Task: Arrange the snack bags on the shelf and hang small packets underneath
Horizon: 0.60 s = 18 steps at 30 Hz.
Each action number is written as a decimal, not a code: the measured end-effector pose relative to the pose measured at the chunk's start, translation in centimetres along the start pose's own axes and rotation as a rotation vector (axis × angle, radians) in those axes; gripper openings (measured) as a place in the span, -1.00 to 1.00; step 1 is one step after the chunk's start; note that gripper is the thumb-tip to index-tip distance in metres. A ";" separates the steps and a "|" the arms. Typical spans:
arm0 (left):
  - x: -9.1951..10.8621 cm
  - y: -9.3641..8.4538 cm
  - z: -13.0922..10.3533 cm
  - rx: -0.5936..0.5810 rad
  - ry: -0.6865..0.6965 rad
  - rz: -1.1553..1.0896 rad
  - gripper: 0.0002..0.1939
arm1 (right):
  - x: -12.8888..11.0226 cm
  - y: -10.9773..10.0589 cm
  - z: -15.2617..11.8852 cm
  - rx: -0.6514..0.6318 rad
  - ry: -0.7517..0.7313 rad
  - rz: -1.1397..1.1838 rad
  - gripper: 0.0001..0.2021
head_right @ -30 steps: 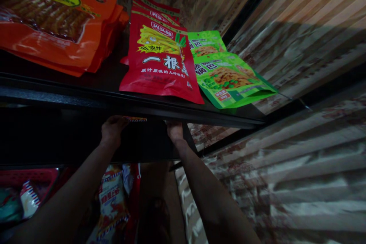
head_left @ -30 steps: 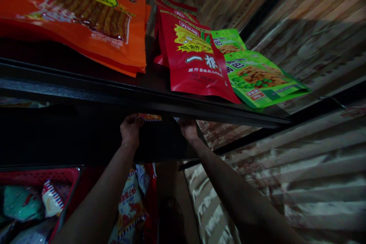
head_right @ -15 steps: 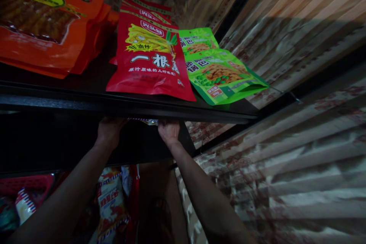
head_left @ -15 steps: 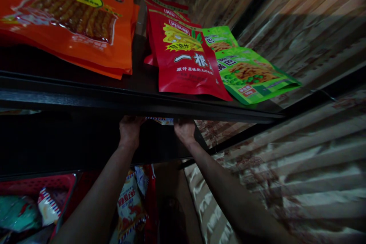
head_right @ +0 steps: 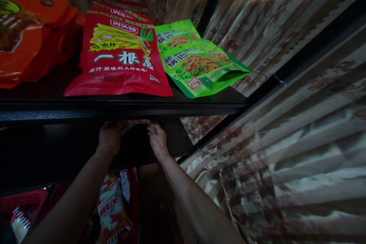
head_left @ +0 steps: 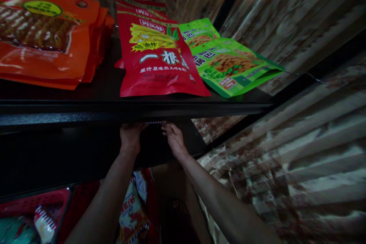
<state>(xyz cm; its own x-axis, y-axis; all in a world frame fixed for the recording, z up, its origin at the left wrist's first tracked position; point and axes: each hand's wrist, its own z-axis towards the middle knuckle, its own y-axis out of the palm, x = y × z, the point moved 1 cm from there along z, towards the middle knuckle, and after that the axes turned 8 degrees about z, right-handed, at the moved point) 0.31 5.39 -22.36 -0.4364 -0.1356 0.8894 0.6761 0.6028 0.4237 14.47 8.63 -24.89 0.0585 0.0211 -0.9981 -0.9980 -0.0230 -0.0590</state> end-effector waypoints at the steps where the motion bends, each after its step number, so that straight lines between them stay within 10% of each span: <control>1: -0.3 0.2 -0.2 0.002 -0.020 -0.009 -0.77 | -0.3 -0.4 -0.7 -0.023 0.086 0.168 -0.70; 7: -3.2 1.4 -0.6 -0.034 -0.002 0.160 -0.88 | -0.9 -1.4 -1.8 0.033 0.376 0.520 -0.82; 18: -7.9 4.6 -0.2 -0.161 -0.004 0.168 -0.76 | 0.8 -3.9 4.2 0.171 0.500 0.500 -0.86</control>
<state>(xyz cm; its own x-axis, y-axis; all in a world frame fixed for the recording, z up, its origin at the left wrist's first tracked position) 7.00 9.08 -27.38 -0.3119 -0.0406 0.9492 0.8254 0.4832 0.2919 18.30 12.92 -25.42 -0.4422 -0.4116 -0.7969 -0.8958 0.2474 0.3693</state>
